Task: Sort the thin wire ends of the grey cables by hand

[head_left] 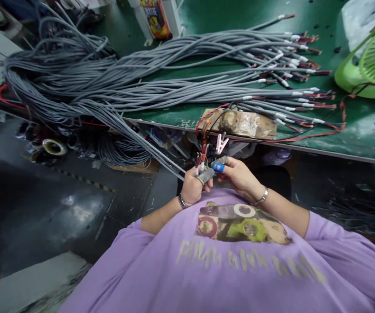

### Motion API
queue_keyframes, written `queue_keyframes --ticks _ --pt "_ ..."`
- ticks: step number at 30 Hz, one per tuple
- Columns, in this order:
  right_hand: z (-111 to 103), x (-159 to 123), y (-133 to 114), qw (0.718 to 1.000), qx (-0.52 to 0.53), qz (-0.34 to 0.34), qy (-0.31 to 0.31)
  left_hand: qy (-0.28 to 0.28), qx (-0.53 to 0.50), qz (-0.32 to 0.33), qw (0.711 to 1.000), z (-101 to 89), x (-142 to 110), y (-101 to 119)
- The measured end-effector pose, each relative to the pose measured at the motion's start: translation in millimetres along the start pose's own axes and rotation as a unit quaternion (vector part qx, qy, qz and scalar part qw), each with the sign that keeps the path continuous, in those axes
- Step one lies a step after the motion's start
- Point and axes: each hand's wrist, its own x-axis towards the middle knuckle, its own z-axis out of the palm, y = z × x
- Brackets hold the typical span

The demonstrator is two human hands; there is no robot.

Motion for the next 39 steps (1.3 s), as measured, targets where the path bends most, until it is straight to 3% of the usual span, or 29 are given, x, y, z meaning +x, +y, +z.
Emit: queue_keyframes --ticks 7,11,15,17,20,23,30,35,39 --pt "3 -2 -5 0.997 0.058 0.048 0.007 0.002 -0.001 -0.004 1.000 -1.0 0 -2" --pt "-7 3 -9 0.992 0.105 0.038 0.050 0.000 -0.013 -0.012 1.000 -4.6 2 1" --pt "-22 9 -11 0.988 0.138 0.021 0.063 -0.038 -0.031 -0.031 0.998 -8.8 5 7" --pt "-25 10 -11 0.991 0.121 0.028 0.050 -0.064 -0.023 -0.043 0.997 -9.7 6 11" --pt "-25 8 -12 0.996 0.063 0.058 -0.018 -0.093 0.011 -0.050 0.994 -9.7 6 14" --pt "-19 6 -15 0.997 -0.007 0.042 -0.063 -0.108 0.044 -0.053 0.992 -9.5 7 14" --pt "-6 7 -13 0.999 -0.045 -0.015 -0.005 -0.110 0.061 -0.052 0.991 -9.2 6 14" --pt "-16 12 -10 0.994 0.032 -0.034 0.102 -0.106 0.056 -0.056 0.991 -10.8 4 13" --pt "-28 17 -13 0.992 0.095 0.003 0.086 -0.116 0.032 -0.073 0.990 -15.3 9 12"
